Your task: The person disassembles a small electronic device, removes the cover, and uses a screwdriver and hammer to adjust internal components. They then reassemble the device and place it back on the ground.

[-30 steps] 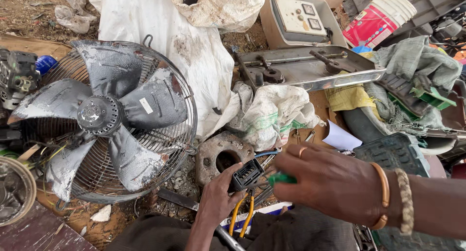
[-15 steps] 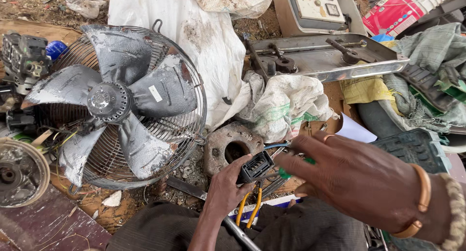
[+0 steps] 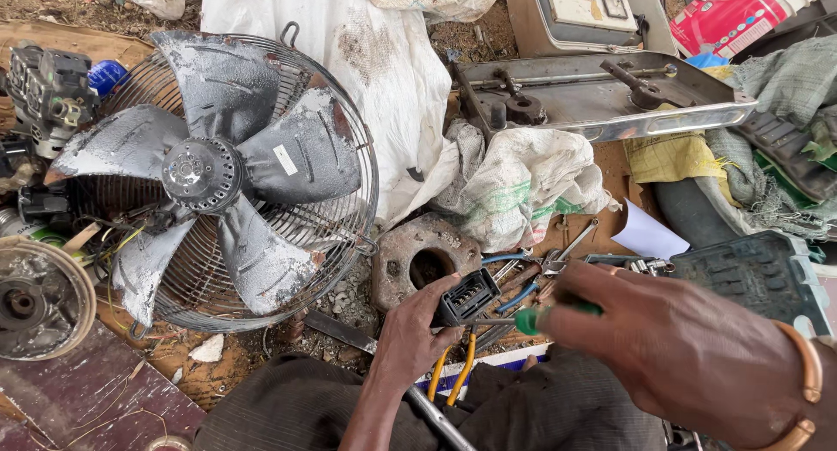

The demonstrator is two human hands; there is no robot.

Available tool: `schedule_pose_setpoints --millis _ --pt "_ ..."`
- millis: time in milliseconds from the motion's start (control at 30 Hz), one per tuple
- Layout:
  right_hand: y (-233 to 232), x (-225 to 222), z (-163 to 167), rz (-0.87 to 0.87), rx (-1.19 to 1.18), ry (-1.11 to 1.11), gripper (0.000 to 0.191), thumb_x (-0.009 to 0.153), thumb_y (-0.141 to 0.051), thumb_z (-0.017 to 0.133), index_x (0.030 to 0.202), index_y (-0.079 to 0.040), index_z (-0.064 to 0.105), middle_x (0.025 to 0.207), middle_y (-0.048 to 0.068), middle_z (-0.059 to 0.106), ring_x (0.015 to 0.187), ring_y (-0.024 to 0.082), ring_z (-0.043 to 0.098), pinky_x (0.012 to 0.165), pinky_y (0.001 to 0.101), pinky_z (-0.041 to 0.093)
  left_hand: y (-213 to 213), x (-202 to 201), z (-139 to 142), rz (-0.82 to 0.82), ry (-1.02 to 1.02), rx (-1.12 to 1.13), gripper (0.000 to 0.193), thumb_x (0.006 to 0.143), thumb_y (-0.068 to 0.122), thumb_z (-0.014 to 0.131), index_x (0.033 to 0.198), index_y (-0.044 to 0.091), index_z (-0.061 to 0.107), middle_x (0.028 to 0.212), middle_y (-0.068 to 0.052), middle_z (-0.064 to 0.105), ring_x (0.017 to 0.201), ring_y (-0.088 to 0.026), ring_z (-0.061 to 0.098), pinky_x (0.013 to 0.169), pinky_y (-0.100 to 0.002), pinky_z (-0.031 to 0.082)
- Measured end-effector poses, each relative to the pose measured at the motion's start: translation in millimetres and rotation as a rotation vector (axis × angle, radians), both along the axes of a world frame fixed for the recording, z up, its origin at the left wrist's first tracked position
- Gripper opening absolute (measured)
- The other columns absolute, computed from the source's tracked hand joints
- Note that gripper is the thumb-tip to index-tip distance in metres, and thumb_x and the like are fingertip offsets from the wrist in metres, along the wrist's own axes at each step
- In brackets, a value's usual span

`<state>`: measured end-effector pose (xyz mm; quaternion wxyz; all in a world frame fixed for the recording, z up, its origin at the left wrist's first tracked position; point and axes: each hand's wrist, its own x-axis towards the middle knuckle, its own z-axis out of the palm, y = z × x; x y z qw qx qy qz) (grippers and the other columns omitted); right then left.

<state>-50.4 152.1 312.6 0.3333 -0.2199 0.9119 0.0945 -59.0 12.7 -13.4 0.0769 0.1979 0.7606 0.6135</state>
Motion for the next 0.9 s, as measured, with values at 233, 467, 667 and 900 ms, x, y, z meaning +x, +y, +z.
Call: schedule_pose_setpoints --millis 233,467,667,900 --pt "18.7 14.3 -47.6 -0.57 -1.014 -0.021 0.056 0.087 -0.006 0.082 0.138 -0.008 0.06 0.121 0.009 0.069 0.11 0.021 0.071 0.094 0.0352 0.06 -2.4 0.1 8.5 -0.017 -0.151 -0.017 0.081 0.074 0.014 0.086 0.147 0.023 0.052 0.141 -0.009 0.064 0.125 -0.026 0.066 0.103 -0.041 0.057" --pt "1.7 43.6 -172.1 -0.625 -1.251 0.661 0.025 0.085 0.0 0.078 0.11 -0.004 0.074 0.114 0.011 0.071 0.107 0.019 0.069 0.084 0.0313 0.061 -5.2 2.0 1.1 0.052 -0.008 -0.003 0.079 0.072 0.018 0.09 0.143 0.017 0.056 0.138 -0.014 0.066 0.123 -0.029 0.067 0.105 -0.044 0.054" --pt "10.3 47.8 -179.6 -0.627 -1.319 0.636 0.014 0.101 0.0 0.063 0.113 0.006 0.067 0.113 0.016 0.074 0.115 0.027 0.071 0.103 0.04 0.059 -7.7 1.0 11.2 0.047 -0.053 -0.063 0.079 0.071 0.025 0.09 0.142 0.021 0.057 0.136 -0.012 0.068 0.118 -0.028 0.069 0.104 -0.044 0.054" --pt "7.0 59.5 -166.0 -0.674 -1.75 0.794 0.01 0.116 -0.011 0.059 0.115 -0.001 0.06 0.1 0.011 0.069 0.086 0.019 0.071 0.086 0.0362 0.064 -20.2 2.4 20.7 0.044 -0.03 -0.029 0.075 0.074 0.019 0.087 0.143 0.015 0.058 0.134 -0.014 0.069 0.119 -0.032 0.068 0.104 -0.043 0.052"
